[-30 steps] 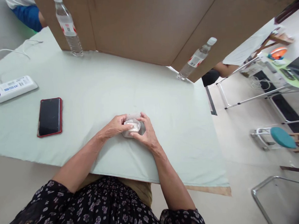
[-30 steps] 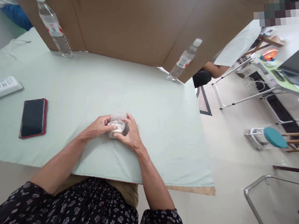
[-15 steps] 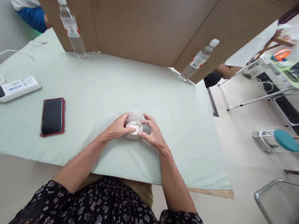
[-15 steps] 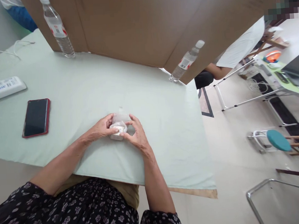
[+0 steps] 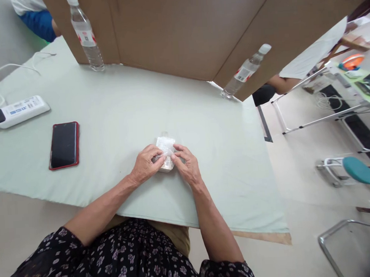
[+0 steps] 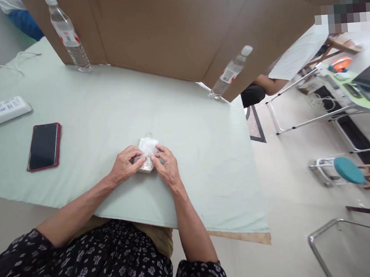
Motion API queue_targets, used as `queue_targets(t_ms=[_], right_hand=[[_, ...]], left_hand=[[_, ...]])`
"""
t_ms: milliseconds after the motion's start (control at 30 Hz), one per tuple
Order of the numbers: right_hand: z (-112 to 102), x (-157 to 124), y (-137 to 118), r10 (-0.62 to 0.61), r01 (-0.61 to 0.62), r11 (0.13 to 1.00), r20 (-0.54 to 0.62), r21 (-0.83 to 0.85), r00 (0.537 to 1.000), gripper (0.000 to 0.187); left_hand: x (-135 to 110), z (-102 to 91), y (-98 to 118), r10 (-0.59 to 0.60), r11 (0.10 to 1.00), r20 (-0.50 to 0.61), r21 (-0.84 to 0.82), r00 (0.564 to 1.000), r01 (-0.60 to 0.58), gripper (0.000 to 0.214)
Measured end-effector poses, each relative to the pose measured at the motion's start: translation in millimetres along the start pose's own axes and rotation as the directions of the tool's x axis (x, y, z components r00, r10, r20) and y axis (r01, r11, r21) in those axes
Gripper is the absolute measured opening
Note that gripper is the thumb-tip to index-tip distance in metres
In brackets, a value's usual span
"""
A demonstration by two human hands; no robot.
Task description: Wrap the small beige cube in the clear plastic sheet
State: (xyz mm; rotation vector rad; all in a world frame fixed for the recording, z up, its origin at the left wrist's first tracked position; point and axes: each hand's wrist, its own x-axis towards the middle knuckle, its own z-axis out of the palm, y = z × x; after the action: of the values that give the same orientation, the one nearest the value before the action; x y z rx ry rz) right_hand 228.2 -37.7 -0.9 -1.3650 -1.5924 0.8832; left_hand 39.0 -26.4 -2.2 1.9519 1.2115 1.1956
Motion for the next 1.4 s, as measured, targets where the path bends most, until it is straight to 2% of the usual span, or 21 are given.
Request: queue_targets(t_ms=[100,233,400,533,633,733,833,900,1000,1100,1167,1233,1300,1400], right_hand=[[4.2,-2.0,-1.5,-0.001,0.001,1.0,-0.055,0.003,0.998,0.024],[9.2,-3.8,-4.9,0.006,-0.007,1.0,-0.081,-0.019,0.997,0.025],[10.6,-4.0,-7.2,-0.023,0.022,0.996,-0.011,-0.084,1.0,0.027],[8.0,-2.6,-3.7,-0.051,0.059,0.987,0.058,-0.152,0.997,0.03],[6.7,-0.7,-0.8,-0.062,0.079,0.983,0.101,-0.165,0.993,0.032],[7.1,-0.2,-1.2,-0.061,0.079,0.985,0.121,-0.152,0.991,0.033],[6.5,-1.2,-4.1,-0.05,0.059,0.99,0.074,-0.126,0.996,0.031],[3.7,-1.1,-4.9,-0.045,0.042,0.996,-0.025,-0.081,0.999,0.031],[-2.0,2.8,-0.5,0.084,-0.084,0.996,-0.171,0.008,0.982,0.038],[-2.3,11.9,8.5,0.279,-0.272,0.96,-0.153,0.061,0.948,0.052],[1.7,19.8,12.4,0.309,-0.306,0.951,-0.116,0.043,0.944,0.057],[6.6,27.1,12.6,0.275,-0.278,0.961,-0.082,-0.019,0.958,0.047],[9.8,32.1,9.5,0.238,-0.24,0.968,-0.033,-0.07,0.971,0.03],[10.0,32.4,3.5,0.207,-0.207,0.978,0.027,-0.007,0.978,0.024]], left_hand=[[1.0,-1.4,0.9,0.034,0.999,0.03,-0.041,0.999,-0.033,0.012],[2.9,-5.5,2.4,0.007,0.997,0.122,-0.082,0.993,0.003,0.019],[3.5,-6.2,2.3,-0.031,0.993,0.186,-0.102,0.982,0.051,0.022],[2.7,-3.5,0.1,-0.015,0.993,0.164,-0.115,0.986,0.034,0.017],[2.8,-2.1,-1.8,-0.029,0.987,0.151,-0.154,0.988,0.053,0.029],[3.4,-2.1,-2.5,-0.068,0.977,0.218,-0.183,0.974,0.109,0.034],[4.0,-2.5,-1.5,-0.136,0.967,0.246,-0.176,0.96,0.182,0.026],[4.5,-2.7,-0.6,-0.163,0.964,0.247,-0.167,0.955,0.207,0.021],[5.3,-2.4,-0.2,-0.147,0.969,0.241,-0.16,0.959,0.188,0.016],[6.0,-2.1,-0.8,-0.116,0.975,0.235,-0.161,0.965,0.156,0.014],[6.2,-2.1,-1.4,-0.107,0.977,0.24,-0.156,0.965,0.147,0.014],[6.1,-2.0,-2.3,-0.103,0.979,0.246,-0.144,0.964,0.141,0.014],[5.6,-1.6,-3.2,-0.095,0.984,0.246,-0.126,0.965,0.129,0.014],[4.1,-0.8,-3.9,-0.086,0.993,0.189,-0.068,0.978,0.1,0.011]])
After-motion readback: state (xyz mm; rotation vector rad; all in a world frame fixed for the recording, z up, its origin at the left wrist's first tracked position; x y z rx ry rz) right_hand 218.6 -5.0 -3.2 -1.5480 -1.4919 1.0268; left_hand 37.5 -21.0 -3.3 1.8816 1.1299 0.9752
